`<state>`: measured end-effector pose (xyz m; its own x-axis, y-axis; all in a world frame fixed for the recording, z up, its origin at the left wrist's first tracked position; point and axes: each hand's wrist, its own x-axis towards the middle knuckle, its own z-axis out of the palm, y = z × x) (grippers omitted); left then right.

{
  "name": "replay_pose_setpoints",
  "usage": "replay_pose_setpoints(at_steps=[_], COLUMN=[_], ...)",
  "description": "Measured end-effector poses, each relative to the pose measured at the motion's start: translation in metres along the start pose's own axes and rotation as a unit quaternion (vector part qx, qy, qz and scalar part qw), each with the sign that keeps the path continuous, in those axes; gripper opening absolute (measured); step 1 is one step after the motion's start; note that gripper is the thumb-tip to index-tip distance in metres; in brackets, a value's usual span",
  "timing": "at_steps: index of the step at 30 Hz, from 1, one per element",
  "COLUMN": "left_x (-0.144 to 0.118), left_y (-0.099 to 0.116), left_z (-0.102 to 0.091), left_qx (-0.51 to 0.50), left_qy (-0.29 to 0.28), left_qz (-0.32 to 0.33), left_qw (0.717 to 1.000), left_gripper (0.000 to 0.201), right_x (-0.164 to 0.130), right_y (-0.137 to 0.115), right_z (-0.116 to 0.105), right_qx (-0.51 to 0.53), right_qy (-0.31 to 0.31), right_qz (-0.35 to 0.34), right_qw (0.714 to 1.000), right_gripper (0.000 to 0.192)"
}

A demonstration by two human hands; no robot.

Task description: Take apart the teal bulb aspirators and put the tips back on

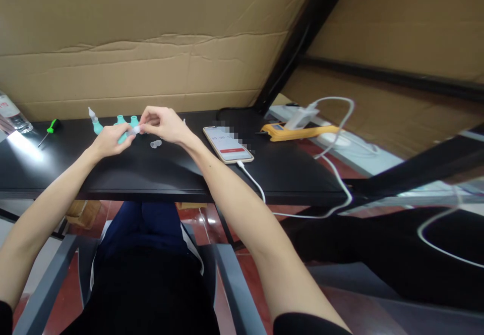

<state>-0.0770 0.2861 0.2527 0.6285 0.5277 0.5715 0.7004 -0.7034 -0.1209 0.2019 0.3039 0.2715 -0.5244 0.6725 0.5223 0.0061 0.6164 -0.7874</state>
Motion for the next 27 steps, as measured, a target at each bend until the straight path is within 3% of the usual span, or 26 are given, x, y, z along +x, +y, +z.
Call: replay_pose_setpoints(at_steps=[10, 21, 27], left_x=[-0.001, 0.002, -0.003], left_y=[0.003, 0.008, 0.006], left_z=[0.007, 0.010, 0.011], left_qx=[0.011, -0.091, -0.069], left_qy=[-0.007, -0.024, -0.046], left_qz=[-0.007, -0.032, -0.012], left_qw=[1.000, 0.995, 0.996], left_gripper=[0.033, 0.032, 0.031], right_x=[-0.007, -0.014, -0.014], right_y=[0.009, 0.005, 0.010], right_z=[0.001, 0.001, 0.003], right_qx=[-0.073, -0.183, -0.102], right_qy=[0.022, 0.019, -0.001], right_qz=[-0.009, -0.045, -0.024], right_qw=[0.997, 0.982, 0.994], right_gripper=[0.033, 0.019, 0.042])
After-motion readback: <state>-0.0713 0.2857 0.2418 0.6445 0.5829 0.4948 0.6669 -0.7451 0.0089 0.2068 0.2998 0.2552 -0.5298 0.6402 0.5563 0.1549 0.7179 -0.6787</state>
